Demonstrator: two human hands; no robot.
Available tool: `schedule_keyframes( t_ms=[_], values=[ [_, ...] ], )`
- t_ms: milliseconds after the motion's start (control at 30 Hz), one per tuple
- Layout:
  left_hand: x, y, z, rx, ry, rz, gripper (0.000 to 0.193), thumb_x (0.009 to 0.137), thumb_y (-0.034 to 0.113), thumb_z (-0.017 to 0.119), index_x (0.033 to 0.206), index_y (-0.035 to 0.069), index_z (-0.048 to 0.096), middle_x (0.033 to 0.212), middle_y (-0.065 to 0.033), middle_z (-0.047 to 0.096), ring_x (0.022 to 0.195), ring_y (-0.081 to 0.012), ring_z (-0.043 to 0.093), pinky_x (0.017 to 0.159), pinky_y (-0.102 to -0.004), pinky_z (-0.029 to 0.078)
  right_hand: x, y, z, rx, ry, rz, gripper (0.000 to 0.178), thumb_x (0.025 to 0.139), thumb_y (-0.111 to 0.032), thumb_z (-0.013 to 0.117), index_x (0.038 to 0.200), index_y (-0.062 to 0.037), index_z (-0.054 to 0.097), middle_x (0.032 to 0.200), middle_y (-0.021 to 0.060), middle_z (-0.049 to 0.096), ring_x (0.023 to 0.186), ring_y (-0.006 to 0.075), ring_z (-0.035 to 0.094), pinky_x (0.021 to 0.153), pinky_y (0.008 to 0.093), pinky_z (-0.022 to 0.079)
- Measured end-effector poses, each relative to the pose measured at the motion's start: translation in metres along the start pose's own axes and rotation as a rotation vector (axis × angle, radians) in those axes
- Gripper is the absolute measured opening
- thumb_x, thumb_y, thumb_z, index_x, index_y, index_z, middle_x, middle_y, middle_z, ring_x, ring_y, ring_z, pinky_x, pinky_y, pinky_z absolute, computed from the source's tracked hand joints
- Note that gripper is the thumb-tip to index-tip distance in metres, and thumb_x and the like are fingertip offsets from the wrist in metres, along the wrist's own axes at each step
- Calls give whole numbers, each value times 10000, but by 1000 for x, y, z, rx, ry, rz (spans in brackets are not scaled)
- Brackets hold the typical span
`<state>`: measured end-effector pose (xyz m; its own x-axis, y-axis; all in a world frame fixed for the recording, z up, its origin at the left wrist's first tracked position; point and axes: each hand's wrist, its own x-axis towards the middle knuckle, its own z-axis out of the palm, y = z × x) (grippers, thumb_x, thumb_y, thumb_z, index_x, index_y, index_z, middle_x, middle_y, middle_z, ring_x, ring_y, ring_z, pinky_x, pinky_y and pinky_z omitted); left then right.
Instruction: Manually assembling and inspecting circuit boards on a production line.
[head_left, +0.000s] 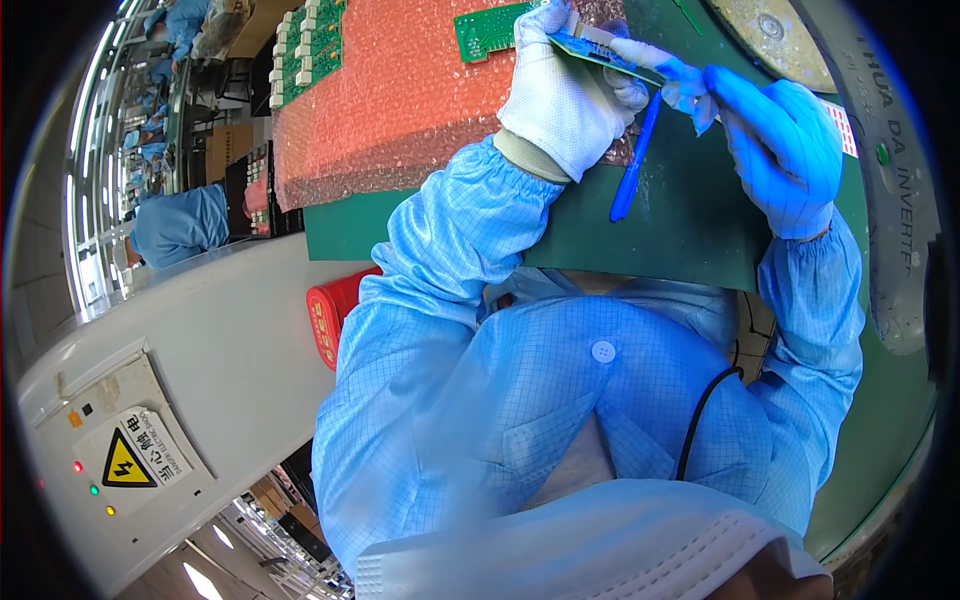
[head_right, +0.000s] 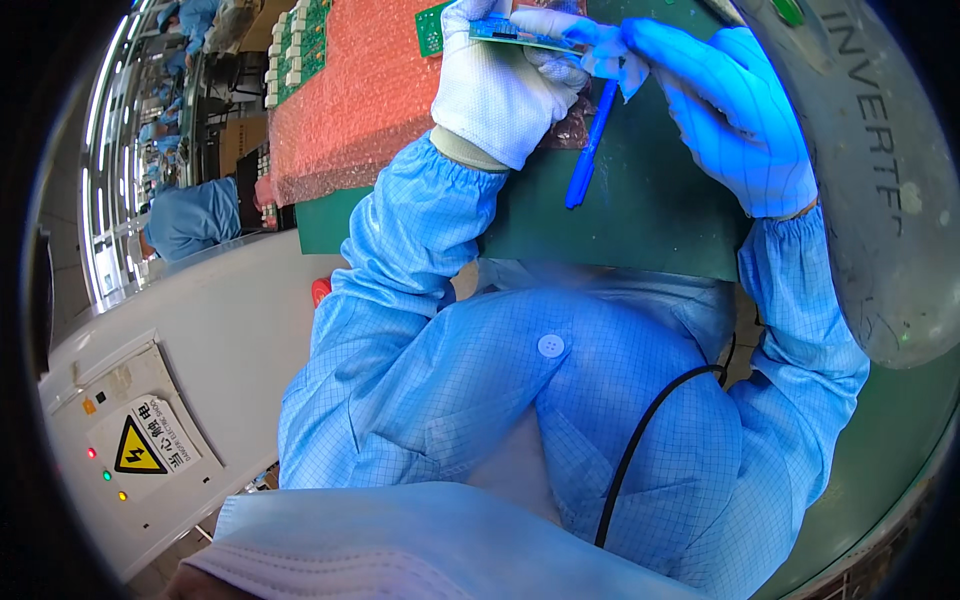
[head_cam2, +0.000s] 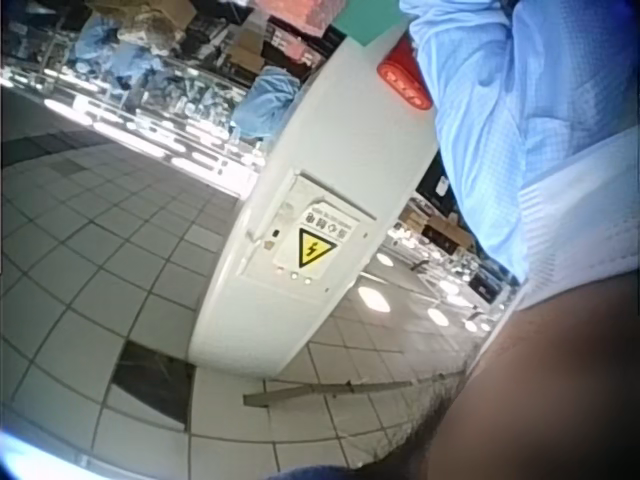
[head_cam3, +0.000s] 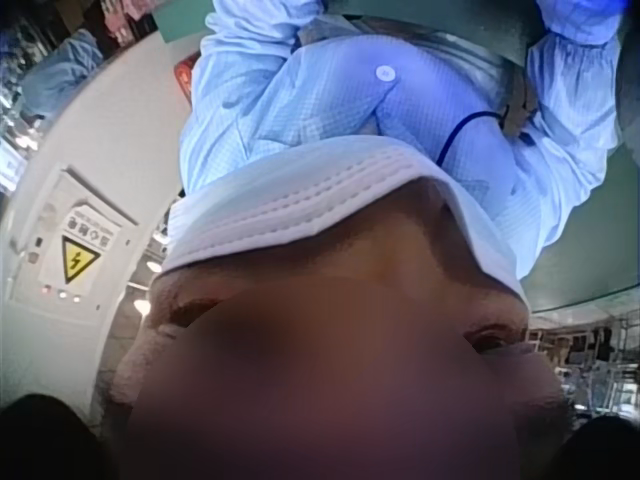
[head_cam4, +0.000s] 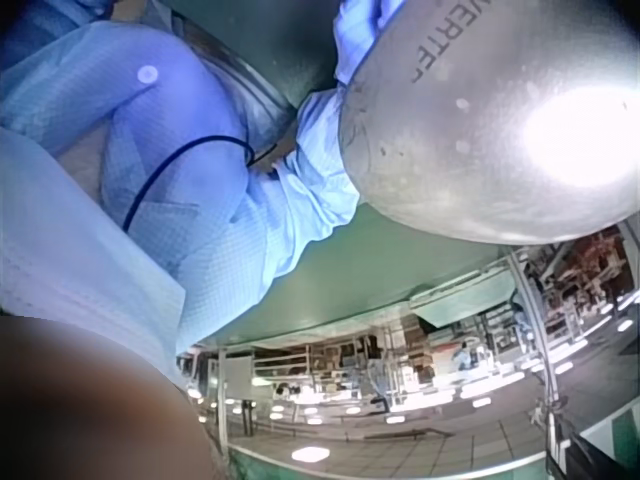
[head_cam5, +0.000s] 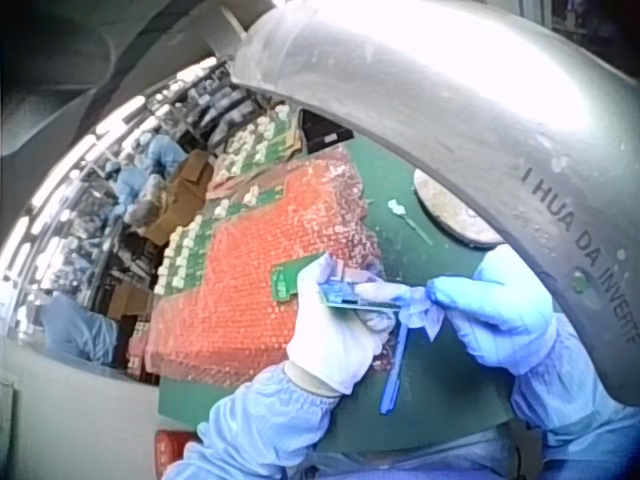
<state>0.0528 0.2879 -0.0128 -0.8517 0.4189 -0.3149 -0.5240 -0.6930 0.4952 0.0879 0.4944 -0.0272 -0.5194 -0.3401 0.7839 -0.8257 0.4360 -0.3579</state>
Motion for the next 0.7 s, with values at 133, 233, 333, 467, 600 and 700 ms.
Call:
schedule_keyframes(
  t_ms=[133,233,333,467,600,700],
  values=[
    [-1,0,2,77,99,28,399,994,457,422,812,115,517,666,-113,578,572,-182,482,545,-297,384,-5,1,-3,5,-49,29,413,823,47,685,1228,-36,668,774,42,605,676,189,509,618,321,428],
    [4,0,-12,27,17,32,407,988,468,431,803,117,520,646,-84,547,576,-185,480,546,-304,383,-5,0,-1,-2,-52,45,439,794,56,702,1222,-38,673,754,33,586,659,183,502,616,321,424],
    [6,-5,-14,-102,38,3,416,981,477,440,782,121,524,624,-52,505,586,-181,482,547,-308,381,-4,-1,-2,-47,-77,-4,445,778,67,707,1210,-36,678,736,26,570,641,182,491,619,323,420],
    [3,-7,-4,-46,143,-31,409,974,474,453,764,129,521,622,-24,477,596,-171,484,547,-294,376,1,1,-2,-90,-31,-44,375,793,43,702,1163,-15,693,654,38,532,547,175,484,505,326,371],
    [2,8,-9,-17,37,-6,399,970,458,467,741,135,515,660,-36,520,581,-172,495,532,-286,389,0,6,-10,-182,-120,-6,378,791,45,705,1165,-12,691,673,48,569,567,173,520,510,317,390],
    [2,4,-10,-27,13,12,395,974,448,464,744,130,516,660,-43,529,581,-175,508,526,-291,396,2,1,-8,-153,-78,-12,377,794,49,704,1165,-14,691,700,52,607,585,170,545,518,308,406]
  ],
)
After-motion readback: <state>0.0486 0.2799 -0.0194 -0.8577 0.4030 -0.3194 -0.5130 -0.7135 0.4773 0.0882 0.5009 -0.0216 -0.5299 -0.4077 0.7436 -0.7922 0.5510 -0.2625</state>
